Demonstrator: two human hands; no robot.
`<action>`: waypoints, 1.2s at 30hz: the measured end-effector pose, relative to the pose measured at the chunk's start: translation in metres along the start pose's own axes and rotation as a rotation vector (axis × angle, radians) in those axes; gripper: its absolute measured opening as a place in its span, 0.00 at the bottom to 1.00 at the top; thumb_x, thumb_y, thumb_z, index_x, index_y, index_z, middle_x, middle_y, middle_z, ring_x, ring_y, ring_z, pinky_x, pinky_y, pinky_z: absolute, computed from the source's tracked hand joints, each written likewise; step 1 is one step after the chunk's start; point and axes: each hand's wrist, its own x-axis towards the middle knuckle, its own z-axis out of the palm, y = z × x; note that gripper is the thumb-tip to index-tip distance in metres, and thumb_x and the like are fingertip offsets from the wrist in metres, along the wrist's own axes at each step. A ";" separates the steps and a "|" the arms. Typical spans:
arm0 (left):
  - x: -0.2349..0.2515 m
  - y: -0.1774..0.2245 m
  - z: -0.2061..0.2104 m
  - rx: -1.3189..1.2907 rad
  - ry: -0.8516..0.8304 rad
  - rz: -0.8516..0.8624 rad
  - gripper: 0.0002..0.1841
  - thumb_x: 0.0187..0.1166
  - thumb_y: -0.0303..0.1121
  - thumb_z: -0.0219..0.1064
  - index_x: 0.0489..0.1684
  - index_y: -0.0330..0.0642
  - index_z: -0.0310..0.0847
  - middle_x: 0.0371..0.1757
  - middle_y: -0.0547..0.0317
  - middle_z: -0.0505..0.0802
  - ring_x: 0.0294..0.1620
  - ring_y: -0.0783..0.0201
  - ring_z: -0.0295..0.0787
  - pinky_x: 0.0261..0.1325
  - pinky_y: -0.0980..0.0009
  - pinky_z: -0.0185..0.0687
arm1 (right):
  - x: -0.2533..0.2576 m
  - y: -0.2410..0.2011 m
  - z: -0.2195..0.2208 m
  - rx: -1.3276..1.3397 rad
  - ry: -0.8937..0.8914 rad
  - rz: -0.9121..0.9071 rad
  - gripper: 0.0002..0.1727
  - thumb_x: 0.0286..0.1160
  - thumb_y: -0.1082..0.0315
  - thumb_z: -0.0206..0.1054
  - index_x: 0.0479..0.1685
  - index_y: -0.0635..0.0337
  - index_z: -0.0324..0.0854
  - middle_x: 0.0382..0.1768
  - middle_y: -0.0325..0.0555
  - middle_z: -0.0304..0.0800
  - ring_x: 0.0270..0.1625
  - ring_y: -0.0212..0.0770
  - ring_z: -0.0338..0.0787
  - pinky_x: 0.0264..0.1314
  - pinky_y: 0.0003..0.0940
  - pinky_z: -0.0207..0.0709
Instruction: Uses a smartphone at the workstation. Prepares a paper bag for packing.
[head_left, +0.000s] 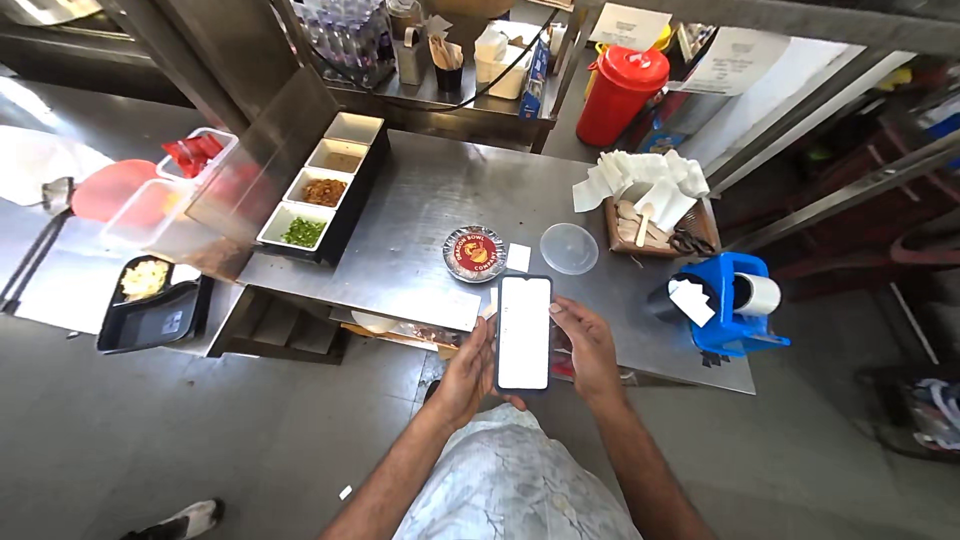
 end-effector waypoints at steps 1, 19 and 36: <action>-0.001 0.000 0.000 0.002 0.001 0.000 0.37 0.89 0.65 0.34 0.94 0.57 0.50 0.77 0.40 0.81 0.63 0.40 0.89 0.44 0.47 0.93 | 0.000 0.000 0.001 -0.005 0.003 -0.007 0.16 0.88 0.59 0.62 0.61 0.56 0.89 0.36 0.47 0.92 0.28 0.37 0.87 0.30 0.31 0.83; -0.003 0.000 -0.001 -0.021 0.007 -0.010 0.37 0.88 0.66 0.34 0.93 0.58 0.51 0.76 0.39 0.81 0.62 0.40 0.89 0.43 0.46 0.93 | -0.003 0.004 0.001 -0.028 -0.025 -0.016 0.16 0.86 0.66 0.61 0.66 0.56 0.87 0.39 0.49 0.94 0.34 0.39 0.91 0.37 0.35 0.87; 0.001 -0.002 0.002 -0.016 0.011 -0.011 0.38 0.88 0.67 0.34 0.93 0.58 0.51 0.77 0.40 0.80 0.63 0.40 0.89 0.44 0.47 0.93 | -0.004 0.008 -0.008 0.028 -0.025 -0.010 0.18 0.87 0.65 0.59 0.68 0.55 0.87 0.43 0.47 0.94 0.35 0.37 0.90 0.37 0.32 0.86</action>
